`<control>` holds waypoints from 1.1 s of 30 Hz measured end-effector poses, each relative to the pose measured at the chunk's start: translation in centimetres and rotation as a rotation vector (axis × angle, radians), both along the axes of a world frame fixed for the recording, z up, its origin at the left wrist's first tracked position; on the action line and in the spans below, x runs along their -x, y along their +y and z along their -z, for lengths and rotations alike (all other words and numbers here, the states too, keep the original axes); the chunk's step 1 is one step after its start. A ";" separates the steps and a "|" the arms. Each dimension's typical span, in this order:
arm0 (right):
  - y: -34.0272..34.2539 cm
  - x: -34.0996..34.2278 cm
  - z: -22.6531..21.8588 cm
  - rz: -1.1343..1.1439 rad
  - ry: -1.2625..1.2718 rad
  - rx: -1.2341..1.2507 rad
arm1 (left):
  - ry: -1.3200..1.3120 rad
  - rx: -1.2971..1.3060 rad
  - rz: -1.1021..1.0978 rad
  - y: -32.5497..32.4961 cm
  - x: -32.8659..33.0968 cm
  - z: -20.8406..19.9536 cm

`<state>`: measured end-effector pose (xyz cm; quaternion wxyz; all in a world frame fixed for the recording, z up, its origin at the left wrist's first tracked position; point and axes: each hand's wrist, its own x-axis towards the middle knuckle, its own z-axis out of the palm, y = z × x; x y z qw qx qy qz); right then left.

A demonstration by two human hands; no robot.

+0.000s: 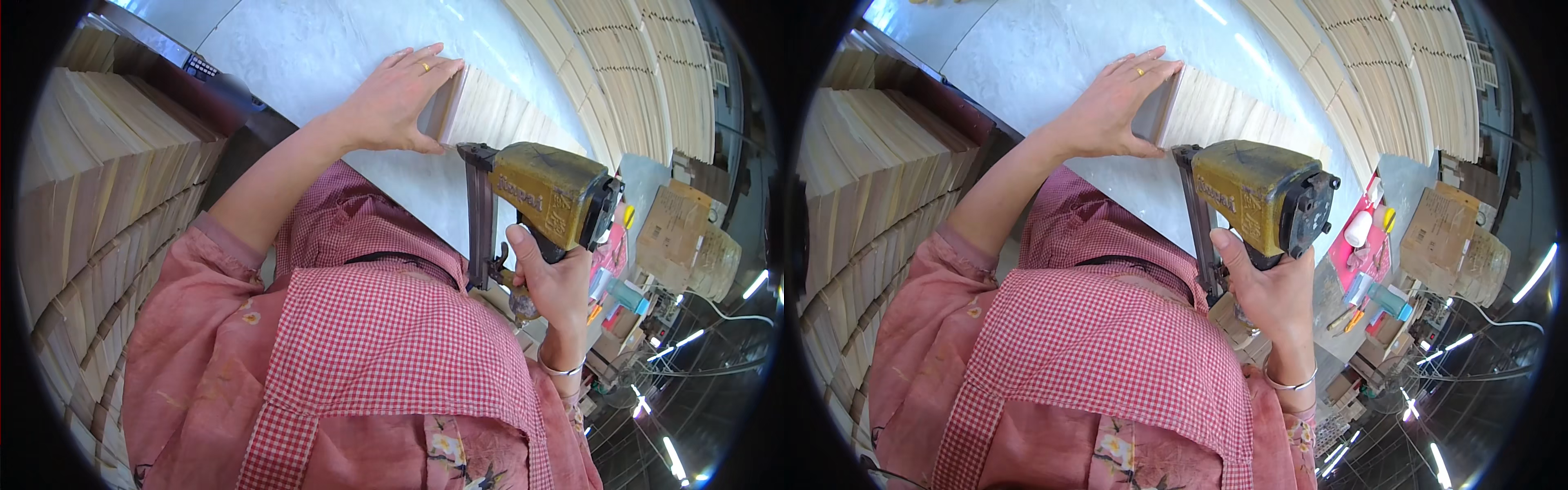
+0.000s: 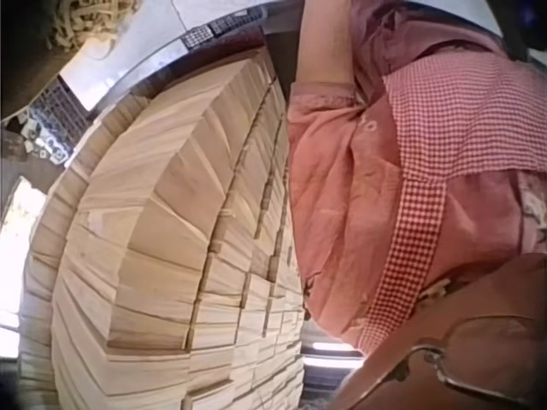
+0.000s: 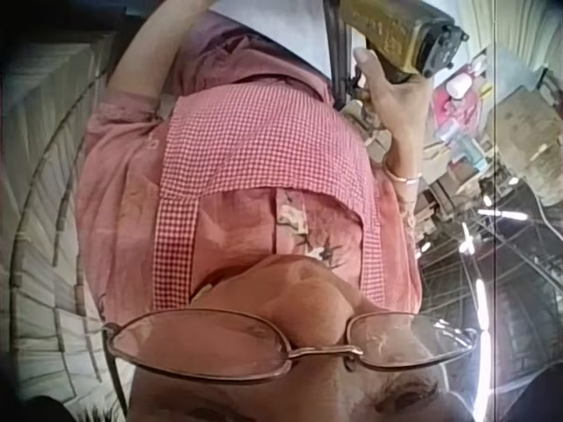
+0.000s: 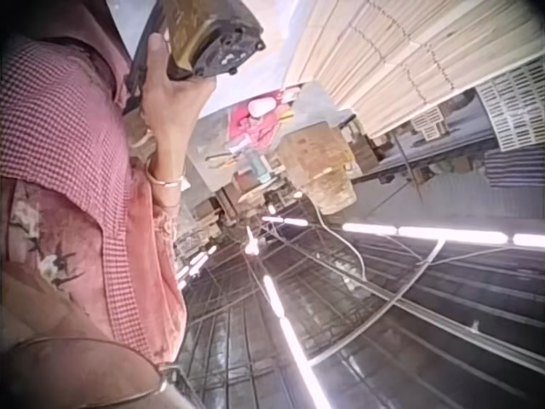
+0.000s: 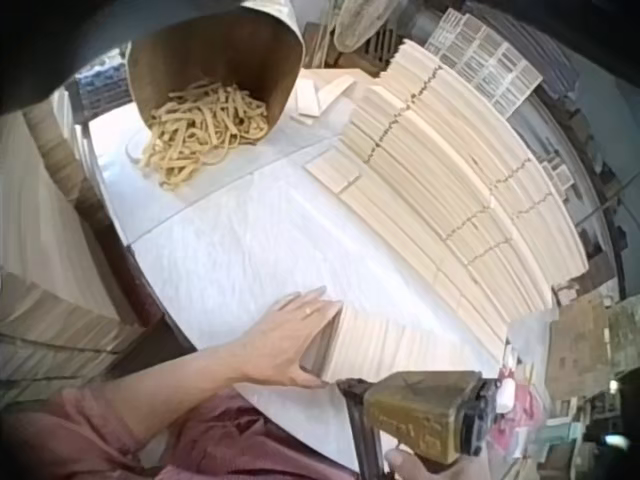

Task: Assemble wooden pieces into boxes using glue and a pneumatic stapler.

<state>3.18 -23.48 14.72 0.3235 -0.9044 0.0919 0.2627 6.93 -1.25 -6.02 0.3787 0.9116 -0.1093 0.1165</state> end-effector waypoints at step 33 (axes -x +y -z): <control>-37.0 0.9 13.2 0.194 -0.577 0.724 | -0.401 -0.237 0.227 -1.2 4.9 -1.9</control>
